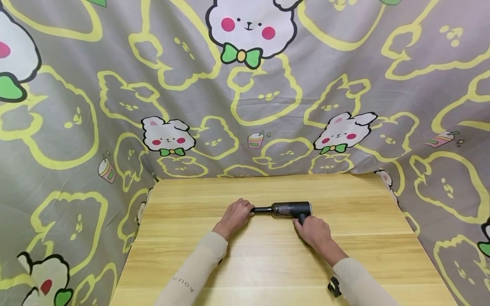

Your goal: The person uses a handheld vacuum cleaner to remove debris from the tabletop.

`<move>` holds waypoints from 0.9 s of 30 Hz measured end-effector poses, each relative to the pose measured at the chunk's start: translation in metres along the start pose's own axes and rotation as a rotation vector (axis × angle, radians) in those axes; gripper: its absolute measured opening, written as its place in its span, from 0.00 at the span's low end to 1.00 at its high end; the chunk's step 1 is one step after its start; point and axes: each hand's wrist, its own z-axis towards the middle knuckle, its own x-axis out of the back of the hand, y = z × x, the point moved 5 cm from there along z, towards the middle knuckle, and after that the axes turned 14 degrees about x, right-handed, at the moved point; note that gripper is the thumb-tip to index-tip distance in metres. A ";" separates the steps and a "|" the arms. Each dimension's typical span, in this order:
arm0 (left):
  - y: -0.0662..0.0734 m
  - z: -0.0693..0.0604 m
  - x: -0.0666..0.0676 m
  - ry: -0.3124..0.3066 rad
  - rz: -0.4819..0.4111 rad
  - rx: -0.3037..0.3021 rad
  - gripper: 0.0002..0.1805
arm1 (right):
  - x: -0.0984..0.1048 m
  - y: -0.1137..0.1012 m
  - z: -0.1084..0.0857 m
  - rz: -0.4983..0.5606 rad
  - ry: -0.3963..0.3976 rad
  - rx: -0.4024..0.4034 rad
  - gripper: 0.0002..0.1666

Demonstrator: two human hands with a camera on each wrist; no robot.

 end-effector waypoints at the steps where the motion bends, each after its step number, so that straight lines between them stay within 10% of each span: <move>1: 0.000 -0.001 0.000 0.004 -0.002 0.002 0.11 | -0.001 0.000 0.000 0.001 0.001 0.000 0.37; 27: -0.032 -0.002 0.008 -0.034 -0.178 0.139 0.19 | 0.013 0.005 0.001 0.017 -0.035 -0.008 0.51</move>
